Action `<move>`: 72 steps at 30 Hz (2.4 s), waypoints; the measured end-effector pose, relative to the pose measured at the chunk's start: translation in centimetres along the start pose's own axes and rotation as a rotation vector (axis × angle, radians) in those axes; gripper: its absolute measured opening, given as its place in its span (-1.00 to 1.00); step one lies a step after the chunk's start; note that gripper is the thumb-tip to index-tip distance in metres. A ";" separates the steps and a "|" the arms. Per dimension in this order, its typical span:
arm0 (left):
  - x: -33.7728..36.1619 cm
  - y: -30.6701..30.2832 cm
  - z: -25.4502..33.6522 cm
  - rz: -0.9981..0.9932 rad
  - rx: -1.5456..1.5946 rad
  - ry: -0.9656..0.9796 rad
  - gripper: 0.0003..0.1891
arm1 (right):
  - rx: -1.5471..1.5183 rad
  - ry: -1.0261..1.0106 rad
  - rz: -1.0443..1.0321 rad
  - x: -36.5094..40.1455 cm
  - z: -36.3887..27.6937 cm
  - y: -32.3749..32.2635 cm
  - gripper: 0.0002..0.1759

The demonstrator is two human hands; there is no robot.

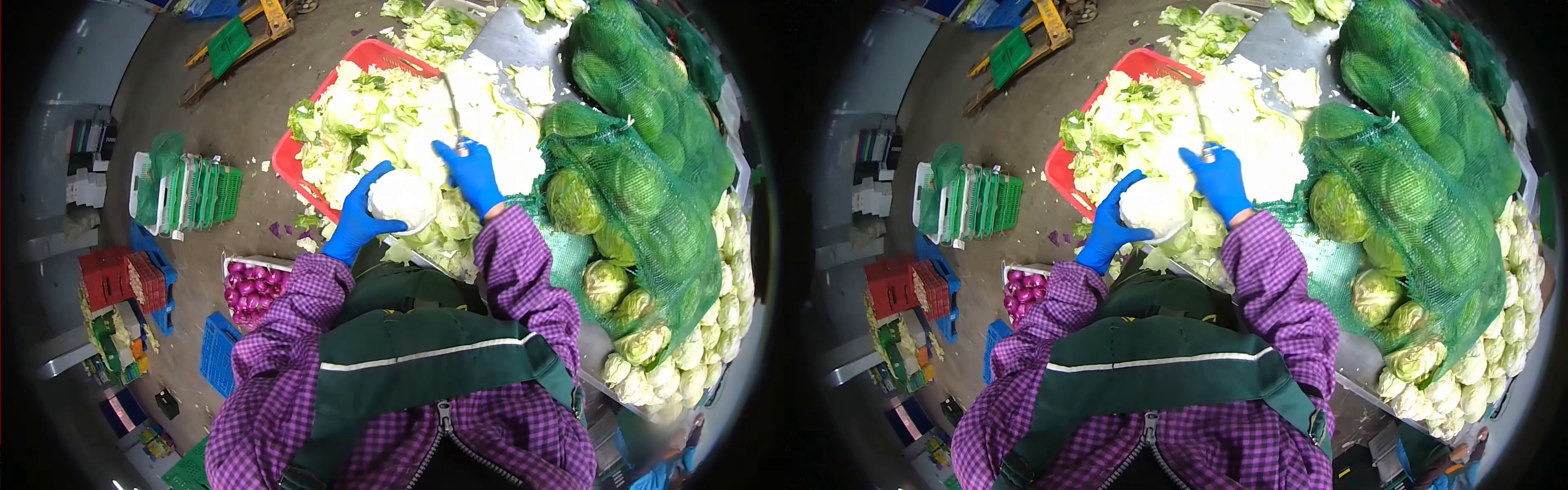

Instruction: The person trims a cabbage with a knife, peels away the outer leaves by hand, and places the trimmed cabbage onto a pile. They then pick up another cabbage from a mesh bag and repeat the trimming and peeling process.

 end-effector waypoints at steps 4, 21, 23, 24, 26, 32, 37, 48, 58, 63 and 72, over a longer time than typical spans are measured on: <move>0.3 -0.9 1.0 0.010 0.315 -0.036 0.11 | -0.178 0.123 0.173 0.6 1.3 -4.3 -0.67; -0.6 -1.4 3.5 -0.002 0.493 0.018 0.12 | -0.113 -0.203 -0.158 3.6 -7.3 3.0 -0.82; -0.5 -1.5 3.5 0.018 0.537 0.014 0.12 | -0.136 -0.097 -0.094 2.5 -6.0 0.8 -0.85; -0.3 -1.5 3.3 0.034 0.584 0.003 0.13 | -0.118 -0.081 -0.052 2.1 -5.0 -0.1 -0.84; -0.1 -1.5 3.4 0.047 0.655 -0.023 0.11 | -0.168 -0.019 -0.021 2.1 -2.9 -1.2 -0.80; -0.8 -1.1 4.6 -0.016 0.739 -0.013 0.02 | -0.478 0.072 -0.209 6.1 -1.8 3.4 -0.58; 0.1 -1.5 4.1 -0.056 0.566 -0.169 -0.01 | -0.246 -0.180 -0.199 6.3 -4.1 4.5 -0.48; -1.5 -3.8 7.5 0.073 0.308 0.012 0.20 | -0.186 -0.554 -0.164 7.2 -8.9 2.5 -0.56; -1.7 -4.0 9.3 0.086 -0.011 0.233 0.24 | -0.108 -0.232 -0.066 4.4 -6.4 0.6 -0.78; -2.2 -3.1 10.0 0.079 -0.144 0.228 0.25 | 0.353 -0.649 -0.098 8.7 -11.5 3.3 -0.67; -1.3 -3.3 12.4 0.144 -0.376 0.462 0.16 | 0.045 -0.413 -0.090 4.8 -7.3 0.1 -0.76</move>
Point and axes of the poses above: each hand's wrist, its own x-axis away from the middle knuckle, its own y-axis out of the palm, z = x × y, the point moved 10 cm from there along -x, towards the middle knuckle, and after that the axes turned 12 degrees about -x, right-handed, at the moved point
